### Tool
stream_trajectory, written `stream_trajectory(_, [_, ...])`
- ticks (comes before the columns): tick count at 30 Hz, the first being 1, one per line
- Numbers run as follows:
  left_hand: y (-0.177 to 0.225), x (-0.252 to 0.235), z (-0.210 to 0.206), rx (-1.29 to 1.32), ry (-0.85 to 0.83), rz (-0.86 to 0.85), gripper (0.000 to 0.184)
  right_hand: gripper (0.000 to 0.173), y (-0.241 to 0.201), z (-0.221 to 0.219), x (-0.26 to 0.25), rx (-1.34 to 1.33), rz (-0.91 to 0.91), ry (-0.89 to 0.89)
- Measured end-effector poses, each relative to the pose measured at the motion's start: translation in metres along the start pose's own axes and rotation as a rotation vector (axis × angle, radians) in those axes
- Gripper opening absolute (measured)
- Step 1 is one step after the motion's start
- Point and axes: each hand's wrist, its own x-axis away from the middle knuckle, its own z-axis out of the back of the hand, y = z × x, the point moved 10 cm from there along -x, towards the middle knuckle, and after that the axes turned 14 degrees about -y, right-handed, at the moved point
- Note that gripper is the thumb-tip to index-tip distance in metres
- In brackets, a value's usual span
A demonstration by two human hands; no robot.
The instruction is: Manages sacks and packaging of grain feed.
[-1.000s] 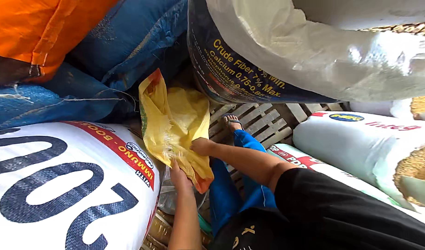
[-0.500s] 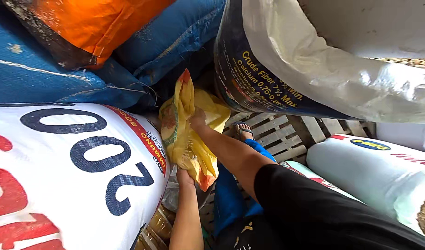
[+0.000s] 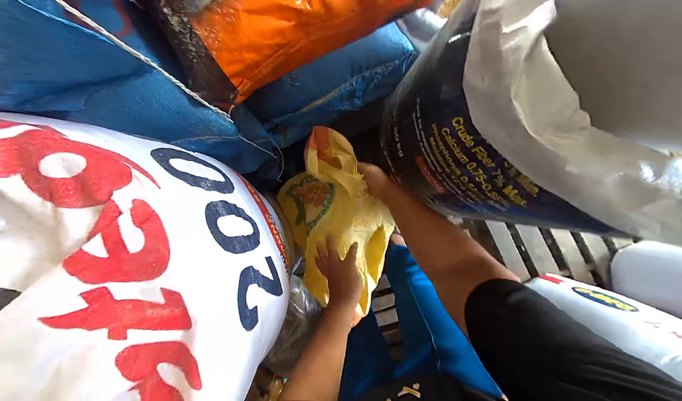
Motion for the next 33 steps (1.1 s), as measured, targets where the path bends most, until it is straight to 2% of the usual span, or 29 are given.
stream_trajectory(2, [-0.015,-0.051,-0.003,-0.07,-0.053,0.242,0.051,0.042,0.014,-0.003,0.001,-0.124,-0.089,-0.015])
stream_trajectory(3, [-0.026,-0.073,0.0,-0.076,-0.022,0.328,0.045,0.041,0.021,-0.001,0.001,-0.149,-0.139,0.004])
stream_trajectory(4, [-0.035,-0.092,0.005,-0.073,0.039,0.368,0.041,0.039,0.028,0.001,0.001,-0.15,-0.179,-0.002])
stream_trajectory(7, [-0.057,-0.134,0.018,-0.059,0.191,0.385,0.052,0.036,0.051,0.013,-0.009,-0.045,-0.19,-0.111])
stream_trajectory(8, [-0.065,-0.146,0.019,-0.046,0.224,0.376,0.046,0.036,0.054,0.018,-0.01,-0.01,-0.193,-0.141])
stream_trajectory(11, [-0.096,-0.175,0.031,-0.112,0.226,0.452,0.046,0.035,0.06,0.035,-0.018,0.001,-0.202,-0.145])
stream_trajectory(13, [-0.119,-0.186,0.035,-0.108,0.123,0.557,0.052,0.052,0.053,0.04,-0.027,0.082,-0.104,-0.173])
stream_trajectory(14, [-0.132,-0.189,0.034,-0.068,0.049,0.604,0.052,0.064,0.046,0.045,-0.031,0.169,-0.053,-0.127])
stream_trajectory(17, [-0.157,-0.181,0.019,0.272,-0.027,0.61,0.04,0.106,0.005,0.055,-0.029,0.532,0.112,0.125])
stream_trajectory(19, [-0.161,-0.159,0.003,0.541,0.008,0.656,0.039,0.116,-0.016,0.051,-0.022,0.738,0.218,0.289])
stream_trajectory(20, [-0.163,-0.147,-0.007,0.707,0.063,0.688,0.04,0.113,-0.021,0.045,-0.016,0.831,0.233,0.374])
stream_trajectory(22, [-0.171,-0.127,-0.033,1.139,0.291,0.73,0.045,0.102,-0.019,0.025,-0.001,0.908,0.214,0.45])
stream_trajectory(24, [-0.173,-0.116,-0.044,1.329,0.433,0.641,0.046,0.098,-0.002,-0.004,0.019,0.883,0.225,0.476])
stream_trajectory(26, [-0.173,-0.11,-0.047,1.38,0.493,0.557,0.047,0.104,0.026,-0.029,0.033,0.789,0.104,0.435])
stream_trajectory(29, [-0.171,-0.097,-0.053,1.416,0.482,0.635,0.044,0.107,0.058,-0.05,0.04,0.738,-0.042,0.397])
stream_trajectory(33, [-0.178,-0.088,-0.058,1.381,0.422,0.746,0.036,0.095,0.061,-0.057,0.058,0.798,0.105,0.419])
